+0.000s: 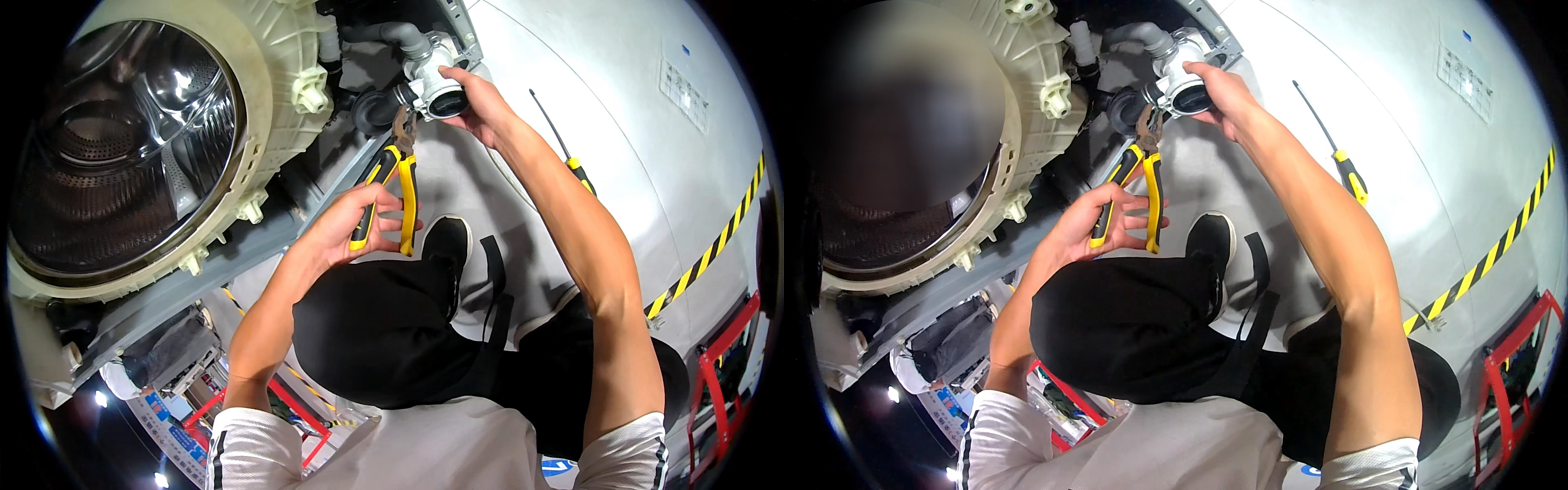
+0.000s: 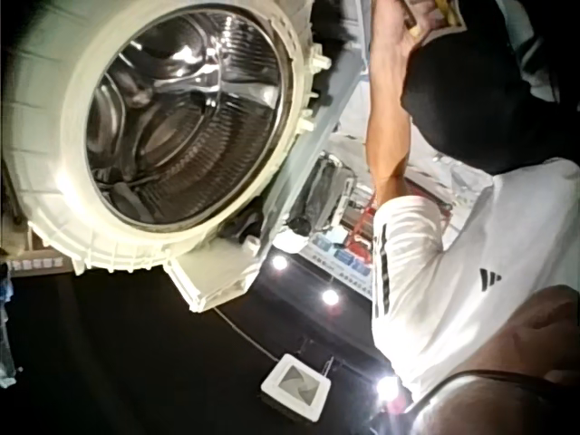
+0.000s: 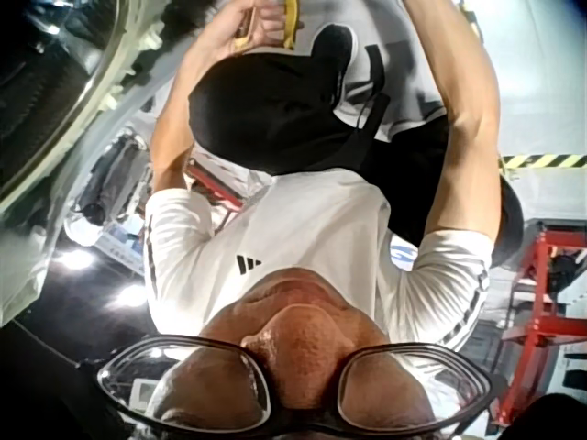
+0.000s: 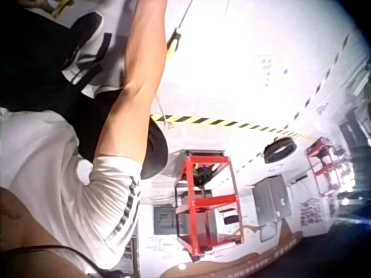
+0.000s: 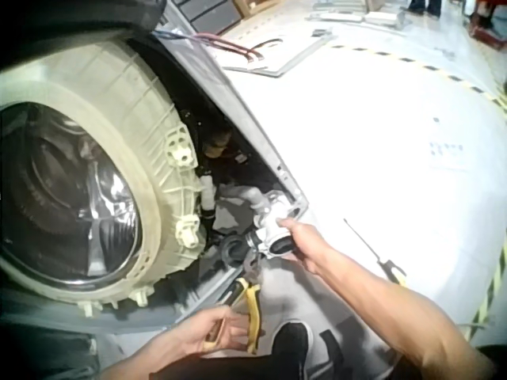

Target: The person unscrews a part from a washing machine frame with a screwdriver, places a screw into a parts tray, and then uses pliers to loosen a metal clamp on a black rubber hose connected to the white pump housing.

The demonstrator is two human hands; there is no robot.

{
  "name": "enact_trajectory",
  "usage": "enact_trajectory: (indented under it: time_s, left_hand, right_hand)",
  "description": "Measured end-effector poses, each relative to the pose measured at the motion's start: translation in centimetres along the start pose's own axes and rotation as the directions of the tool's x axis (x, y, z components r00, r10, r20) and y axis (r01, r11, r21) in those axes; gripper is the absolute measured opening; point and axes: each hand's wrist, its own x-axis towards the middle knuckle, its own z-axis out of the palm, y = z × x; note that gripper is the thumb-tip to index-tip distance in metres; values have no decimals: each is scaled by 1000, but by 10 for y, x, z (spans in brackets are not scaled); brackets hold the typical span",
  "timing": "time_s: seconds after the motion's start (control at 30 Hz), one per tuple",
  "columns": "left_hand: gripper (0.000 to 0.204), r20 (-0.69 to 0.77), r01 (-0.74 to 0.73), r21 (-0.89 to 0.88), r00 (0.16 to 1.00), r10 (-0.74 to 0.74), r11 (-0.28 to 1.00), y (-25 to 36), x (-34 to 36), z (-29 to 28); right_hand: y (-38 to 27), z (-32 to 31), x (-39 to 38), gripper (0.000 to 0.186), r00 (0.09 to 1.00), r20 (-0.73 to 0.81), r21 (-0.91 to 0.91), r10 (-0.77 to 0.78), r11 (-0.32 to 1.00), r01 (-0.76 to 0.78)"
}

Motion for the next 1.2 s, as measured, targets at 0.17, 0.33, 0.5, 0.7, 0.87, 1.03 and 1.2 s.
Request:
enact_trajectory:
  time_s: [0.17, 0.33, 0.5, 0.7, 0.87, 1.03, 1.2]
  left_hand:
    - [45, -17, 66, -35, 998, -67, 997, 0, 9, 8]
    - [39, -113, 79, 16, 991, -76, 997, 7, 3, 24]
    - [37, -133, 112, 91, 986, -100, 989, 14, 0, 33]
    - [34, -160, 128, 46, 980, -119, 991, 14, 0, 39]
    - [35, -100, 102, 8, 990, -101, 995, 4, 8, 26]
    - [36, -79, 51, 35, 996, -48, 998, -3, 13, 20]
    - [39, -49, 41, 13, 998, -40, 999, -7, 17, 16]
  right_hand:
    - [3, 0, 0, 41, 1000, 21, 21, -15, 1000, 15]
    - [2, -1, -1, 40, 1000, 0, 16, -13, 1000, 13]
    - [1, -2, -2, 39, 1000, 5, 1, -6, 1000, 6]
    - [3, -3, -1, 41, 1000, 17, 12, -16, 1000, 16]
    - [5, -6, 0, 44, 999, 37, 11, -17, 1000, 16]
    - [8, -8, 7, 44, 999, 40, -12, -30, 999, 31]
    - [7, -11, 9, 44, 998, 54, -27, -41, 999, 43]
